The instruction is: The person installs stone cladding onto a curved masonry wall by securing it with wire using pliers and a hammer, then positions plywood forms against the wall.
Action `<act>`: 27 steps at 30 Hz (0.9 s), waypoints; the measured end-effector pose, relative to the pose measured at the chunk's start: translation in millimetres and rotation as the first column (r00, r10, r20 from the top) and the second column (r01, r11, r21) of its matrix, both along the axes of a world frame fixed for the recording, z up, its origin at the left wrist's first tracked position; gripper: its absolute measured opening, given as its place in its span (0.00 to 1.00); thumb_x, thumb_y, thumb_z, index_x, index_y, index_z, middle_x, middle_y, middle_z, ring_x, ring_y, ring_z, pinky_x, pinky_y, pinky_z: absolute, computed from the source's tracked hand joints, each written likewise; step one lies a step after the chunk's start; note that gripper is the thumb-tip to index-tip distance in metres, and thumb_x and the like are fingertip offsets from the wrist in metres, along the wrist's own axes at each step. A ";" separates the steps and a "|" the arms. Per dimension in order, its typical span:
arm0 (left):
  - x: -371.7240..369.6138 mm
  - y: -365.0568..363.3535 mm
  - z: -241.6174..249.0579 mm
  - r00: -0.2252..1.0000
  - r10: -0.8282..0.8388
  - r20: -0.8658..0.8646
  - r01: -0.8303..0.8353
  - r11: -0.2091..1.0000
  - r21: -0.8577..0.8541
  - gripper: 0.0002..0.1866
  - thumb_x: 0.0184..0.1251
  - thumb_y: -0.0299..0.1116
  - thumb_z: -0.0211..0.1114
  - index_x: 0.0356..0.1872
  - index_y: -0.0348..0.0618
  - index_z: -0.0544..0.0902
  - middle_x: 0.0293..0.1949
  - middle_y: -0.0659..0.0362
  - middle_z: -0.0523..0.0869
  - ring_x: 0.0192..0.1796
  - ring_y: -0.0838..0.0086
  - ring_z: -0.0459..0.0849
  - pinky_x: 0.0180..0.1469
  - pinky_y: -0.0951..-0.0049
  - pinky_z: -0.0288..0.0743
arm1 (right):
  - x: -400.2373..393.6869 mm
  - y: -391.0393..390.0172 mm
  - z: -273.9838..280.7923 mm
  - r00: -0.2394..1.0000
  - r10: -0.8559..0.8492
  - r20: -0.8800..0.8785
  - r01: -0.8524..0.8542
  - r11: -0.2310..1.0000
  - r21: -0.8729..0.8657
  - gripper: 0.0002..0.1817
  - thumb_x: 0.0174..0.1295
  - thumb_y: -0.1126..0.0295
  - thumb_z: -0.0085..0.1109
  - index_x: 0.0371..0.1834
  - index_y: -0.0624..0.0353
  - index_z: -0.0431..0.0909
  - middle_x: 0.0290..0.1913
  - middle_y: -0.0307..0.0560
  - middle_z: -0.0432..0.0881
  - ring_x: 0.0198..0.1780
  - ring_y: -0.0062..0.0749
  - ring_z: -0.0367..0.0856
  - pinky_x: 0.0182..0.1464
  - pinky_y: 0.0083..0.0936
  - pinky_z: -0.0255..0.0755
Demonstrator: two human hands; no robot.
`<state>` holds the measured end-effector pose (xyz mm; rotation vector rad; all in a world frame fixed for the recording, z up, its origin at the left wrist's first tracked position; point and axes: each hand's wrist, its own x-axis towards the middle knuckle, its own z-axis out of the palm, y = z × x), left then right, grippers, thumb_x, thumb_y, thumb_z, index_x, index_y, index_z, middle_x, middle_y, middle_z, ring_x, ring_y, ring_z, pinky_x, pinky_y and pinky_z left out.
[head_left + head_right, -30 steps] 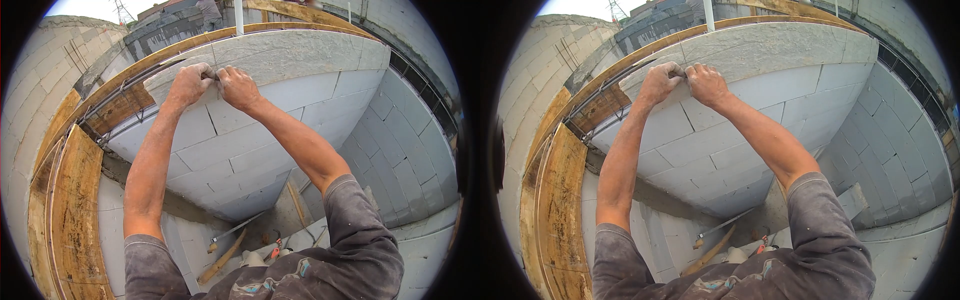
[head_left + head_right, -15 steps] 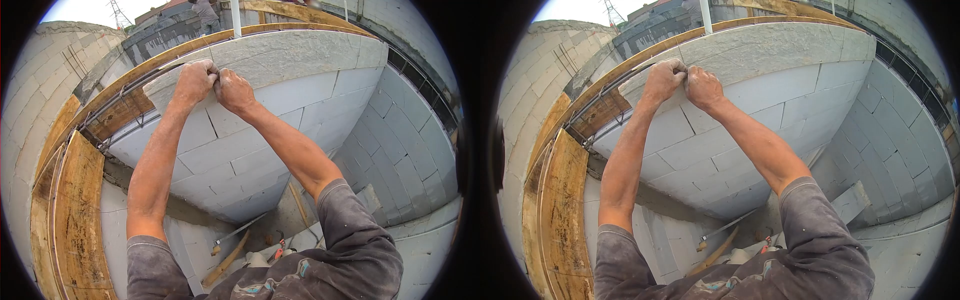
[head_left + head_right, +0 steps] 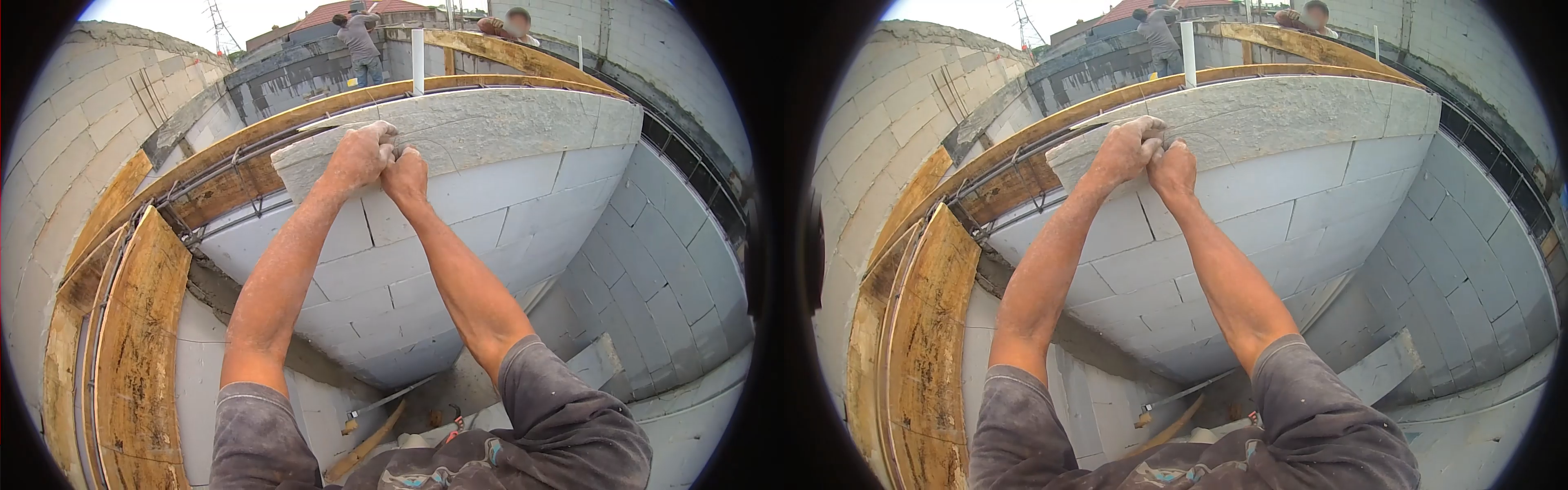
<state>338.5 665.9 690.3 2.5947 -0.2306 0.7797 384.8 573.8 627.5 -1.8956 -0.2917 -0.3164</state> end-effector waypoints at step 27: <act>26.4 -46.3 -117.4 0.809 0.545 0.221 -0.300 0.705 -0.642 0.11 0.67 0.38 0.67 0.41 0.40 0.81 0.44 0.53 0.81 0.51 0.53 0.79 0.53 0.54 0.73 | 8.2 -17.3 50.0 0.953 0.209 0.220 0.014 0.693 -0.721 0.17 0.63 0.63 0.58 0.41 0.67 0.85 0.44 0.69 0.86 0.49 0.61 0.86 0.54 0.48 0.79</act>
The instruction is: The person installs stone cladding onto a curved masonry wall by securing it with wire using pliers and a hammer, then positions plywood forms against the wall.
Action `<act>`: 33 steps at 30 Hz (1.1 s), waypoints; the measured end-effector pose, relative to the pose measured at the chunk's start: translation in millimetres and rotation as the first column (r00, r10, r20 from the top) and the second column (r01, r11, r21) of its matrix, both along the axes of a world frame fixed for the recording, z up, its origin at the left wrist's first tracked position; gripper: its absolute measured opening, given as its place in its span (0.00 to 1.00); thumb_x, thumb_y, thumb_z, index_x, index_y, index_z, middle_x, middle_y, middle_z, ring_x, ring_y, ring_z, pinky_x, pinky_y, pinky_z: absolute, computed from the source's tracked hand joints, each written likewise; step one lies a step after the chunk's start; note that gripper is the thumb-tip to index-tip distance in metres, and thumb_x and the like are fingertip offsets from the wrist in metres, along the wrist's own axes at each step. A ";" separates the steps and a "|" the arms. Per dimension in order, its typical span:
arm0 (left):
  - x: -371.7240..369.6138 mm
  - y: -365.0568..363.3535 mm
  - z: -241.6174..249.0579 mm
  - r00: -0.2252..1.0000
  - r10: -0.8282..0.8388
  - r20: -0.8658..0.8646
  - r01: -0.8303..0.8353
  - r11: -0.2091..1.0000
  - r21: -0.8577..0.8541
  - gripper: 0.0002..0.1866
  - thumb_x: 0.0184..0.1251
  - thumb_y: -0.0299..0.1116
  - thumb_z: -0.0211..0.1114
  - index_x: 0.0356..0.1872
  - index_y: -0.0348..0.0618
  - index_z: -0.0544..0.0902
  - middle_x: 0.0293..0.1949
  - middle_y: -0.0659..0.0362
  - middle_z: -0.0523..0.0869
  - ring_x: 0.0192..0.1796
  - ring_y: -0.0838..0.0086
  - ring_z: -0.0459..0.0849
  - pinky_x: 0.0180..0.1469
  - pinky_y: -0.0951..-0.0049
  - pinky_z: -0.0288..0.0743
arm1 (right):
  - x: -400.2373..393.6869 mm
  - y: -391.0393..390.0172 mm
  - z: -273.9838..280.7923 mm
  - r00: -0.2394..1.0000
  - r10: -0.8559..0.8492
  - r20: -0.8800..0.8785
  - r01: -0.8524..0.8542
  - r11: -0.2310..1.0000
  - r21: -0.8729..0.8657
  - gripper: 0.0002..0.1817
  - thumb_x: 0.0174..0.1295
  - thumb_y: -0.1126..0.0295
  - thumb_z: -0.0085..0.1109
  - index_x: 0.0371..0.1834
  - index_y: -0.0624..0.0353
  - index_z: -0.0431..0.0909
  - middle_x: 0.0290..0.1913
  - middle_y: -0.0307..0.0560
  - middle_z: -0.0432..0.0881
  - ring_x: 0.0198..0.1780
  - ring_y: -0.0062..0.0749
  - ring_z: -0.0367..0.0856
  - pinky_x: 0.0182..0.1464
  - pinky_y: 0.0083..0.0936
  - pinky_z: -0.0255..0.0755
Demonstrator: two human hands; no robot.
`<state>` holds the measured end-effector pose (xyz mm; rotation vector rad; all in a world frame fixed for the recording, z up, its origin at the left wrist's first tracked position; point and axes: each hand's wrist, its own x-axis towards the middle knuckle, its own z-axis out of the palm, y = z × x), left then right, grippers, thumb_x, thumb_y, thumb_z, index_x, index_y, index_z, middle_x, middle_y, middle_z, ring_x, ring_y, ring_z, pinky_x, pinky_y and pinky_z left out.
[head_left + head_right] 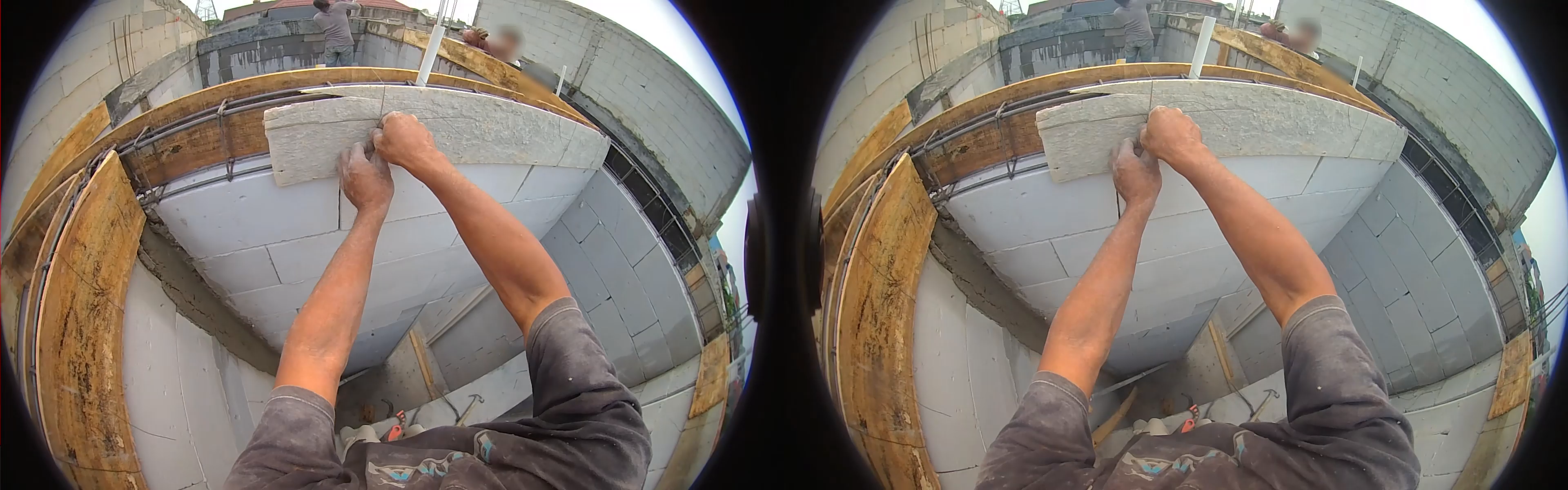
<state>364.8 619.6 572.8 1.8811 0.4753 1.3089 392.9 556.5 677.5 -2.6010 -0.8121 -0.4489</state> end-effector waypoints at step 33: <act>-9.6 9.6 6.4 0.999 -0.039 -0.006 0.039 0.998 -0.039 0.07 0.63 0.33 0.67 0.40 0.44 0.83 0.34 0.56 0.89 0.41 0.57 0.87 0.45 0.54 0.77 | 14.4 -14.2 -38.2 0.962 0.270 0.030 -0.236 0.777 0.583 0.16 0.59 0.74 0.61 0.51 0.61 0.82 0.45 0.57 0.87 0.47 0.50 0.86 0.53 0.39 0.78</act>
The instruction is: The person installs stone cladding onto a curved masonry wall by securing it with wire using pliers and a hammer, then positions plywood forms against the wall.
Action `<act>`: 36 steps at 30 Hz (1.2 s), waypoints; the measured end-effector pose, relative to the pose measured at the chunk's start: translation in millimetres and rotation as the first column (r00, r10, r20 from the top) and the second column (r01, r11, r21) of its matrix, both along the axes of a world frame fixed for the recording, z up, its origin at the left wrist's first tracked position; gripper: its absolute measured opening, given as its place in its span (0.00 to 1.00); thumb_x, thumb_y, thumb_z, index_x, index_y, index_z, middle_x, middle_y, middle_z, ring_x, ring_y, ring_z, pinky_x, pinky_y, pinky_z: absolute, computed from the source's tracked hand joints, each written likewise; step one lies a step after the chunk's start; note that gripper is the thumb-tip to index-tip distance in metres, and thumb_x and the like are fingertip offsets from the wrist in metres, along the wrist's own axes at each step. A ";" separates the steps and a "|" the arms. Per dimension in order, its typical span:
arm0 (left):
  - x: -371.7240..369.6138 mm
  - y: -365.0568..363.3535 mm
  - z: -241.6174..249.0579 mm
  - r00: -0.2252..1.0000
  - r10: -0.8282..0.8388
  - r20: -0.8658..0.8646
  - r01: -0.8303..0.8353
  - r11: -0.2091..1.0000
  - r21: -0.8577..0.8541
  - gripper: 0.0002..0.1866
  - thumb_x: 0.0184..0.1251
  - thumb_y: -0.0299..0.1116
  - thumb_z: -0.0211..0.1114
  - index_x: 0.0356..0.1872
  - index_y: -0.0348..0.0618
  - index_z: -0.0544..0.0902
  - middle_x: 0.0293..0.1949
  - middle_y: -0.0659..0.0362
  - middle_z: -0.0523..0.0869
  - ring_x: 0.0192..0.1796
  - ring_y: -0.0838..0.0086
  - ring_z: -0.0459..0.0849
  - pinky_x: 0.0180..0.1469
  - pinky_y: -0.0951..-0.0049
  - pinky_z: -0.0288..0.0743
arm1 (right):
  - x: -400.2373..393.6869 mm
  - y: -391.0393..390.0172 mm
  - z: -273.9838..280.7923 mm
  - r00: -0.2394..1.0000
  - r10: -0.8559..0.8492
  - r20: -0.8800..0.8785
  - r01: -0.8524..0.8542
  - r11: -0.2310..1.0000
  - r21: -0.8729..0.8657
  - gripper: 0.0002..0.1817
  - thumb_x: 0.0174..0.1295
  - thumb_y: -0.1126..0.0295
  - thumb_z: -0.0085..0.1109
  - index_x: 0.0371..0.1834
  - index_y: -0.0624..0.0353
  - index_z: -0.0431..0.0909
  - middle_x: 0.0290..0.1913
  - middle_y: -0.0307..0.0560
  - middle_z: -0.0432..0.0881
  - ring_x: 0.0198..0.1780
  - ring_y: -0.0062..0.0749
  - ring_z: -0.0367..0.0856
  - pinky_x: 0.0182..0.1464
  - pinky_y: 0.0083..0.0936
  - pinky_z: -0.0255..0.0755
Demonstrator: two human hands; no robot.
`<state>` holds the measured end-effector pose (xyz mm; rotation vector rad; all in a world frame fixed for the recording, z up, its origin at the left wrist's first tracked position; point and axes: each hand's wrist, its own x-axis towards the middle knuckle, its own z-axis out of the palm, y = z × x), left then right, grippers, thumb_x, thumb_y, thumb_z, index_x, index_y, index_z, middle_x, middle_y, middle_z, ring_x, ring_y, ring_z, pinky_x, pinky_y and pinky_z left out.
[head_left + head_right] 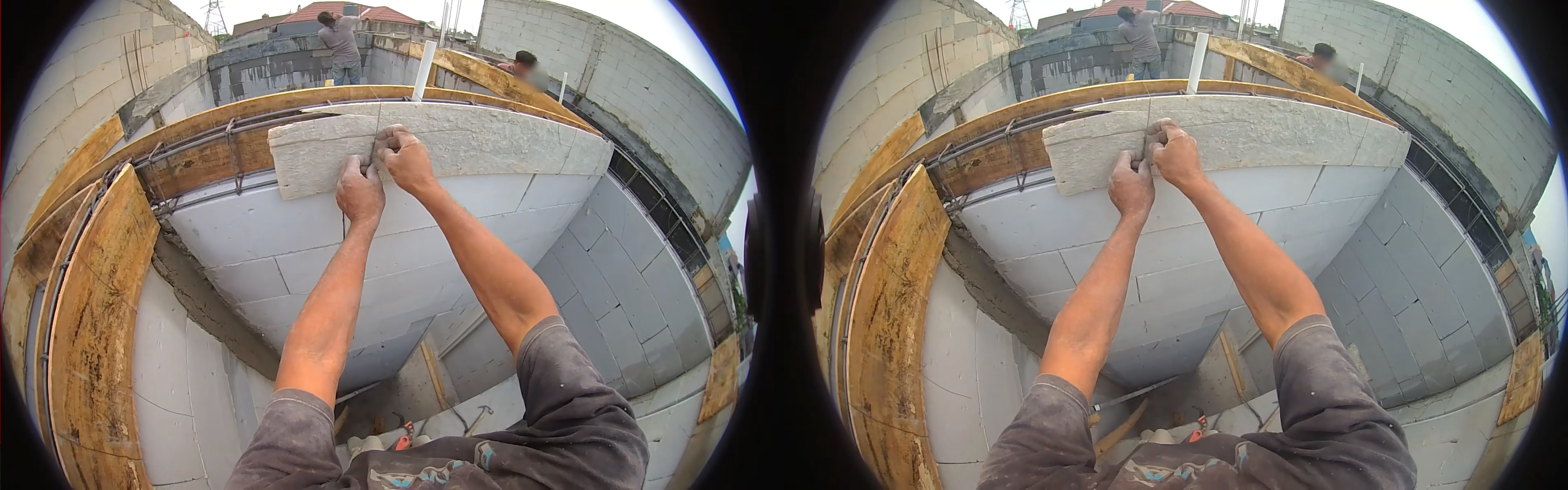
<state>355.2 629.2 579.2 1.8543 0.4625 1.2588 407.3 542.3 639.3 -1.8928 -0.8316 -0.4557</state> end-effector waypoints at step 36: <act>-4.9 7.9 7.7 0.993 0.020 -0.116 0.009 0.970 0.241 0.08 0.66 0.32 0.64 0.43 0.40 0.80 0.42 0.49 0.86 0.47 0.49 0.85 0.49 0.50 0.78 | 11.1 -16.7 28.0 0.821 0.184 0.540 0.169 0.825 -0.539 0.14 0.73 0.65 0.50 0.54 0.56 0.80 0.47 0.51 0.84 0.51 0.49 0.85 0.54 0.43 0.79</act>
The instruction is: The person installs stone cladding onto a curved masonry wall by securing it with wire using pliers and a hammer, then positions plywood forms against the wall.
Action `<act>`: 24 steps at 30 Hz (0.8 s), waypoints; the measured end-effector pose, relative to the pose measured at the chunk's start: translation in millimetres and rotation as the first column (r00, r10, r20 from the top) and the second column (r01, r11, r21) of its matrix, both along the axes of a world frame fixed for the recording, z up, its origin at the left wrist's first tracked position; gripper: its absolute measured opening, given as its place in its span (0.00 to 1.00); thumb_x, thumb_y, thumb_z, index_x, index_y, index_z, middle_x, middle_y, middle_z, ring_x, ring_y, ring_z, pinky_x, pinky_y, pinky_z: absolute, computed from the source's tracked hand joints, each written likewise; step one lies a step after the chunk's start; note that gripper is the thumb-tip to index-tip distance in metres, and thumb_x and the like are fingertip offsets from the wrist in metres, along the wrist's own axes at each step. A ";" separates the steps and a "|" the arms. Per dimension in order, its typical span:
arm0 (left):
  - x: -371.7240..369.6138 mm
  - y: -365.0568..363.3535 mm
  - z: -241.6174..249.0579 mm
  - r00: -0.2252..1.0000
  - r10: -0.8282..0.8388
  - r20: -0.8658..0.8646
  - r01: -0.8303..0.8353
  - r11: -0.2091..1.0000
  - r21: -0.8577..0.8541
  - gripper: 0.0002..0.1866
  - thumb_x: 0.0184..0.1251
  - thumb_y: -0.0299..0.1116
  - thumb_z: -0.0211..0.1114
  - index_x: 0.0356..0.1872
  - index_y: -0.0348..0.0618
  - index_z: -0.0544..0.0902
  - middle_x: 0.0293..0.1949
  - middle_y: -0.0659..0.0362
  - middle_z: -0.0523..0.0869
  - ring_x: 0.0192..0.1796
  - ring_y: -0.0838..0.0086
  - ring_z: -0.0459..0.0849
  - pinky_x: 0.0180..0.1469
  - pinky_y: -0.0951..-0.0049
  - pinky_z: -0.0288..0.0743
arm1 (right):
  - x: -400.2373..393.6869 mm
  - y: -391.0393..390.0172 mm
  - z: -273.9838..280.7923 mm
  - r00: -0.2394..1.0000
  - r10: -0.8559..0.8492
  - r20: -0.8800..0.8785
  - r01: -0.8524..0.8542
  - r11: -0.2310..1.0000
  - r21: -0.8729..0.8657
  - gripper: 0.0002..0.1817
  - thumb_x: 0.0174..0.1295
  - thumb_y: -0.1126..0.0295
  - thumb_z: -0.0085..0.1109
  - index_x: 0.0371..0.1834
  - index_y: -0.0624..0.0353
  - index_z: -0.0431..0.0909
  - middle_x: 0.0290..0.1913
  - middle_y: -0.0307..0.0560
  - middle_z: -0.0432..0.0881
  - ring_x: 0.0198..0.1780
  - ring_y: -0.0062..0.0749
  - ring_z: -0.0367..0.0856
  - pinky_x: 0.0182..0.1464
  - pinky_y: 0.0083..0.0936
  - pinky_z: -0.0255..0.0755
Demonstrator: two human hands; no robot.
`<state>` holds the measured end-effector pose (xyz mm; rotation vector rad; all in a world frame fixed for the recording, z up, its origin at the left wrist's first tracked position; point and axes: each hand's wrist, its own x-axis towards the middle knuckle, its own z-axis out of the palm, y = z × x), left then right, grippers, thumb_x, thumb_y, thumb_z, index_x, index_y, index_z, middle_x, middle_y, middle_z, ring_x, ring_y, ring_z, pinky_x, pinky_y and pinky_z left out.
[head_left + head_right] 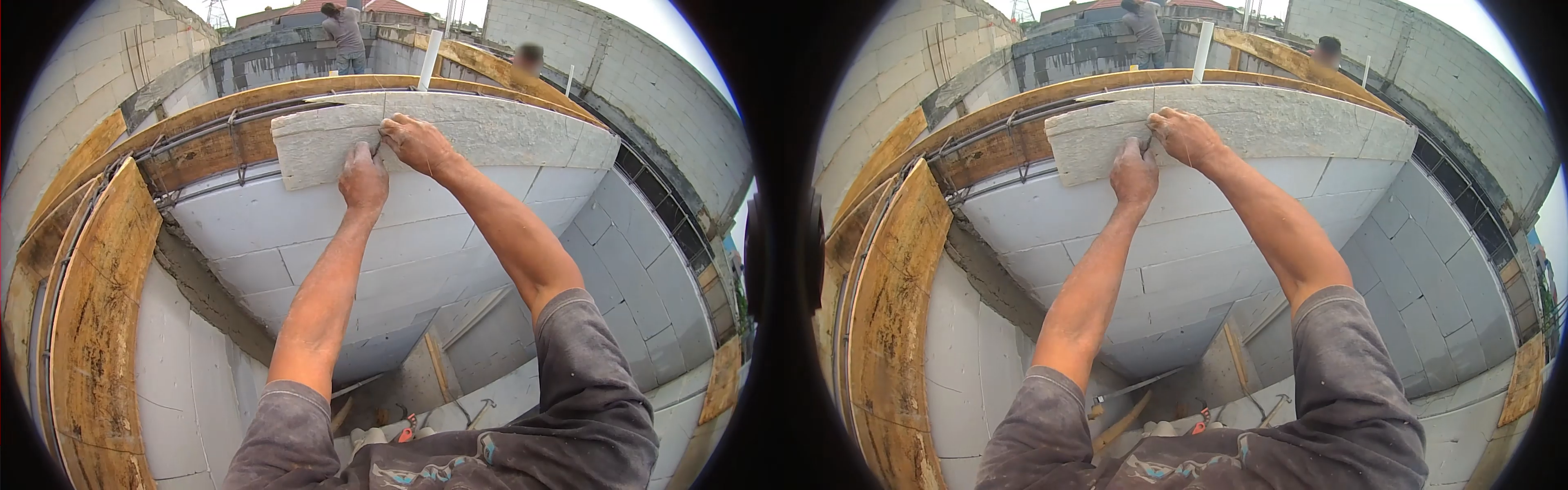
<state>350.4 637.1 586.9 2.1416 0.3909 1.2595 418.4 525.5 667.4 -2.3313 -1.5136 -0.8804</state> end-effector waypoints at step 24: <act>-10.2 7.6 22.2 0.951 0.068 -0.303 0.039 0.942 0.334 0.12 0.68 0.34 0.63 0.45 0.37 0.78 0.41 0.43 0.87 0.43 0.43 0.88 0.45 0.48 0.84 | 3.8 -1.9 0.4 0.987 0.002 0.160 0.012 0.997 -0.082 0.13 0.70 0.70 0.50 0.54 0.51 0.80 0.50 0.47 0.82 0.58 0.43 0.82 0.59 0.38 0.80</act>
